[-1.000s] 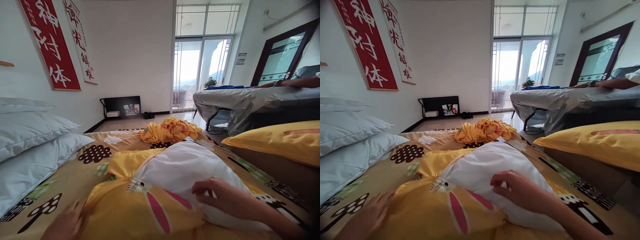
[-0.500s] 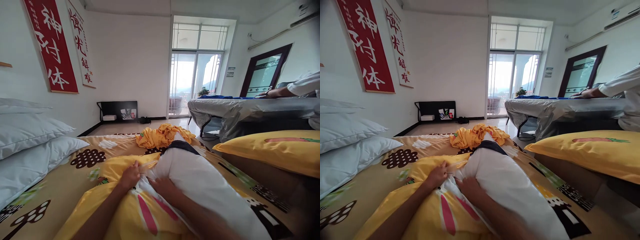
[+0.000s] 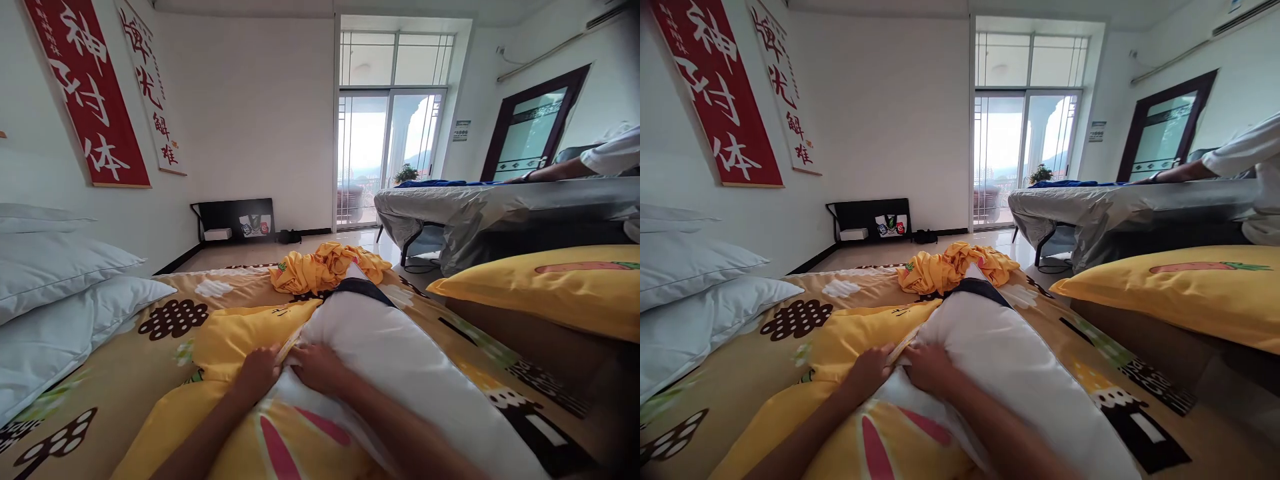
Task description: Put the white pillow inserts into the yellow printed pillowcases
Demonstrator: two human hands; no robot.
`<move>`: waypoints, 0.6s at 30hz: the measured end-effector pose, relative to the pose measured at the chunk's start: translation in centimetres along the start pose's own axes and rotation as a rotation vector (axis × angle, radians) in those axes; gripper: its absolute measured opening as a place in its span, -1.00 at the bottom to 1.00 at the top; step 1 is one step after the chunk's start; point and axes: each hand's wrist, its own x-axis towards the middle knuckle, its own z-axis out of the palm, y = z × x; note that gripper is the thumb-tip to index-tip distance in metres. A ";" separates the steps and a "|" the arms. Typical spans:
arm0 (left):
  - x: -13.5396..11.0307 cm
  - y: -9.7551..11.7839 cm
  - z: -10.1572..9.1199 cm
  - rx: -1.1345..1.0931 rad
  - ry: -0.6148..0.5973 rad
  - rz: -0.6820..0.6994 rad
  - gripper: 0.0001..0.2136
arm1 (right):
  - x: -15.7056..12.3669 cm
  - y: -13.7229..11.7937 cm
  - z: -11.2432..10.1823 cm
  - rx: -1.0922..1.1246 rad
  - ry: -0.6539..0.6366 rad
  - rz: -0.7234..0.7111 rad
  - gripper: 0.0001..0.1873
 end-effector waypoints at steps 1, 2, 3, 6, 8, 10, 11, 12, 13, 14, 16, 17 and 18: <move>-0.4 -0.3 0.5 0.001 -0.006 0.005 -0.85 | -0.6 0.7 -1.2 0.008 -0.004 -0.028 -0.57; -0.8 -0.5 0.8 0.004 -0.005 0.011 -0.86 | -1.2 1.5 -2.6 0.026 -0.015 -0.071 -0.53; -1.1 -0.6 1.0 0.011 -0.001 0.020 -0.86 | -1.7 2.5 -4.1 0.052 -0.020 -0.122 -0.50; -1.6 -0.1 1.2 0.045 0.002 0.079 -0.84 | -2.7 6.8 -8.3 0.062 0.144 -0.092 -0.42; -1.7 0.4 1.2 0.061 -0.005 0.122 -0.80 | -3.4 10.0 -9.4 -0.047 0.306 0.191 -0.24; -1.7 0.8 1.0 0.061 -0.004 0.139 -0.78 | -4.2 12.6 -8.6 -0.110 0.248 0.487 -0.09; -1.7 0.9 0.8 0.054 0.000 0.136 -0.79 | -4.6 13.4 -7.7 -0.100 0.163 0.572 -0.10; -1.7 1.0 0.5 0.043 0.004 0.129 -0.80 | -5.0 13.9 -6.8 -0.075 0.078 0.614 -0.17; -1.6 1.0 0.1 0.029 0.007 0.121 -0.82 | -5.3 14.0 -5.9 -0.051 0.018 0.625 -0.25; -1.4 1.0 -0.4 0.011 0.006 0.114 -0.83 | -5.5 13.9 -5.3 -0.035 -0.013 0.613 -0.34; -0.4 1.2 -1.7 -0.032 -0.007 0.107 -0.85 | -5.5 13.0 -5.3 -0.031 -0.026 0.581 -0.46; 0.3 1.3 -2.5 -0.053 -0.018 0.103 -0.84 | -5.3 12.3 -5.9 -0.033 -0.029 0.563 -0.49; 1.2 1.5 -3.2 -0.072 -0.031 0.098 -0.82 | -5.1 11.7 -6.9 -0.037 -0.031 0.543 -0.49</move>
